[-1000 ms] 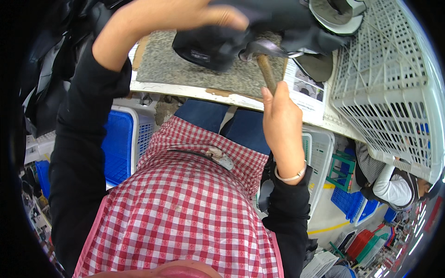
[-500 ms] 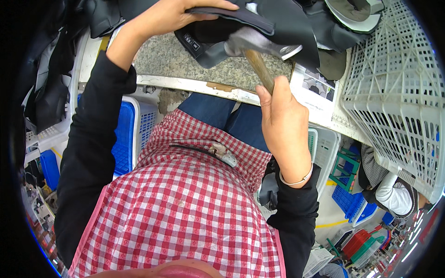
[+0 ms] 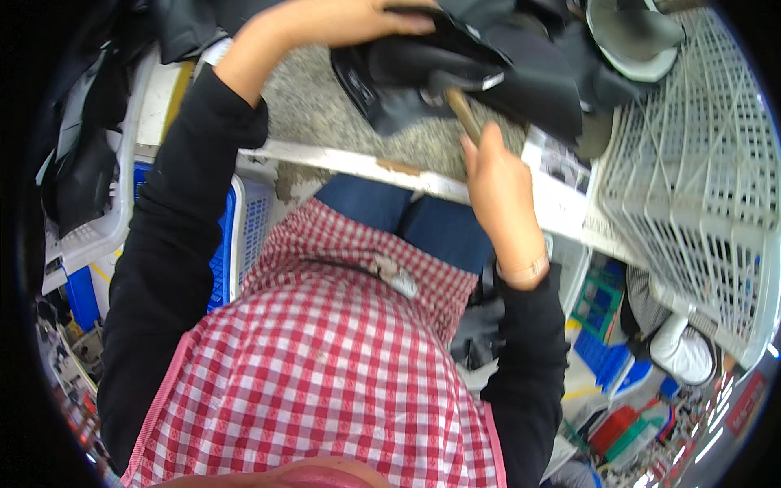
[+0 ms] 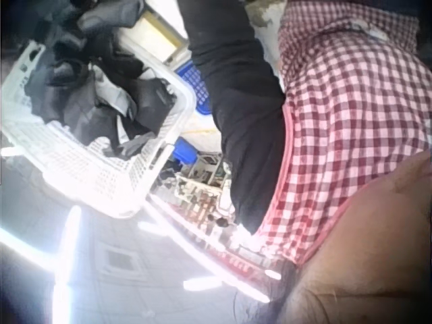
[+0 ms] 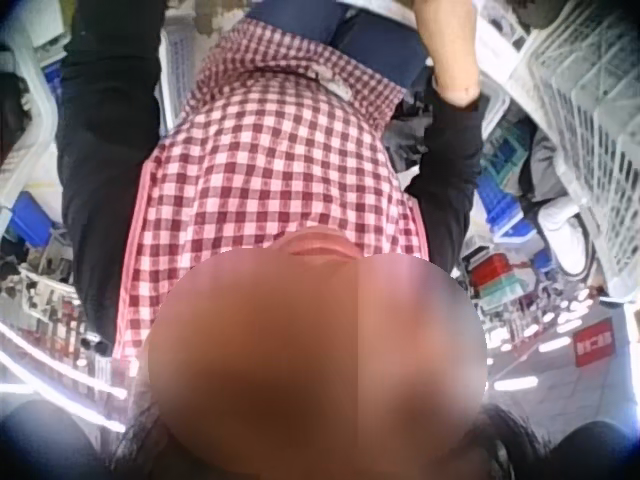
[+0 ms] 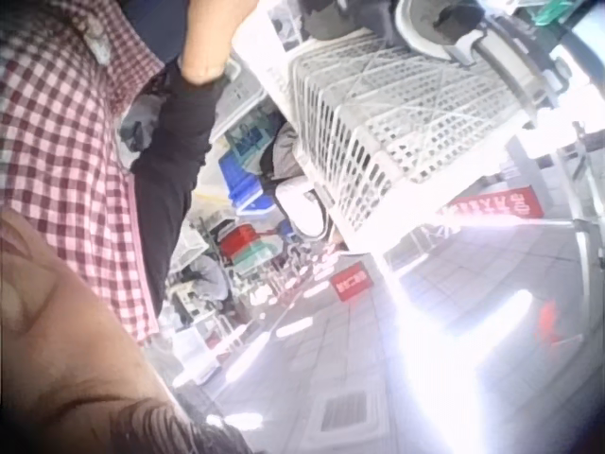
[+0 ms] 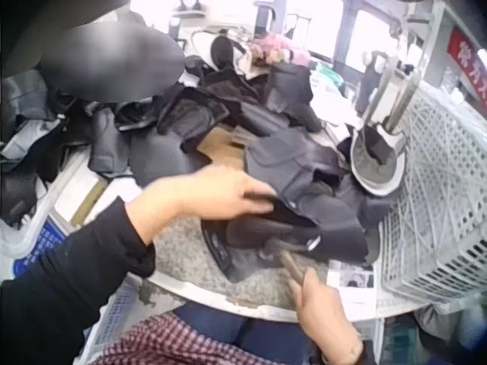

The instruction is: The person repeatedly taps black shoe parts with a hammer on a workbench, then flips and inspects the parts by hand. The person handles multiple shoe parts one at a time, placing them back on the bench after each tap.

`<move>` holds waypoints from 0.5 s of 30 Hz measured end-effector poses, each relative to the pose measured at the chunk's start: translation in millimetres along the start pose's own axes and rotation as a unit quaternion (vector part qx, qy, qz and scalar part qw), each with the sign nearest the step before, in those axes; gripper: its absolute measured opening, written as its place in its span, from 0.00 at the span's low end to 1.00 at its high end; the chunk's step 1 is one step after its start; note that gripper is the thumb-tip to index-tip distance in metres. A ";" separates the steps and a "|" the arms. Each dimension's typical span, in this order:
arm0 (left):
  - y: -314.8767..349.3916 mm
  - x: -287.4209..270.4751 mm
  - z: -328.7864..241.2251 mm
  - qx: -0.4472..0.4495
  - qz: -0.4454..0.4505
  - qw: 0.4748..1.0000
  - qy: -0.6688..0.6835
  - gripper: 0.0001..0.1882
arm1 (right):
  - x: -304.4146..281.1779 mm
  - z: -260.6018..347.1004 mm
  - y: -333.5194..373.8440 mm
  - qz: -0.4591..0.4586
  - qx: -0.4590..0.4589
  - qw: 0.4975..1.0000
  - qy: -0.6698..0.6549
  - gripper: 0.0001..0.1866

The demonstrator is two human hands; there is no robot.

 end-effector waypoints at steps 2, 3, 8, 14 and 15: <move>16.0 4.5 -12.1 -0.076 -0.029 0.990 -0.111 0.23 | 5.8 -7.5 8.2 -0.004 0.013 1.000 0.004 0.13; 31.3 5.8 -23.7 -0.055 -0.072 0.988 -0.122 0.24 | 5.4 -10.8 18.4 -0.003 0.015 0.998 -0.053 0.11; 99.4 -24.2 -29.4 0.032 -0.360 0.928 -0.088 0.28 | -0.4 -27.8 76.0 0.043 0.102 0.965 -0.239 0.12; 4.4 -208.5 20.7 0.047 -0.571 0.779 -0.256 0.30 | -2.7 -12.7 70.2 0.028 0.043 0.971 -0.234 0.13; -20.7 -229.1 47.7 -0.036 -0.536 0.829 -0.155 0.36 | -3.4 -7.8 66.6 0.008 0.013 0.976 -0.217 0.13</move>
Point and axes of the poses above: each hand's wrist, its own y-axis away from the middle knuckle, its own x-axis out of the palm, z = x × y, the point moved 6 cm from there along -y, towards the middle knuckle, and after that the axes turned 8 degrees about z, right-handed, at the moved point
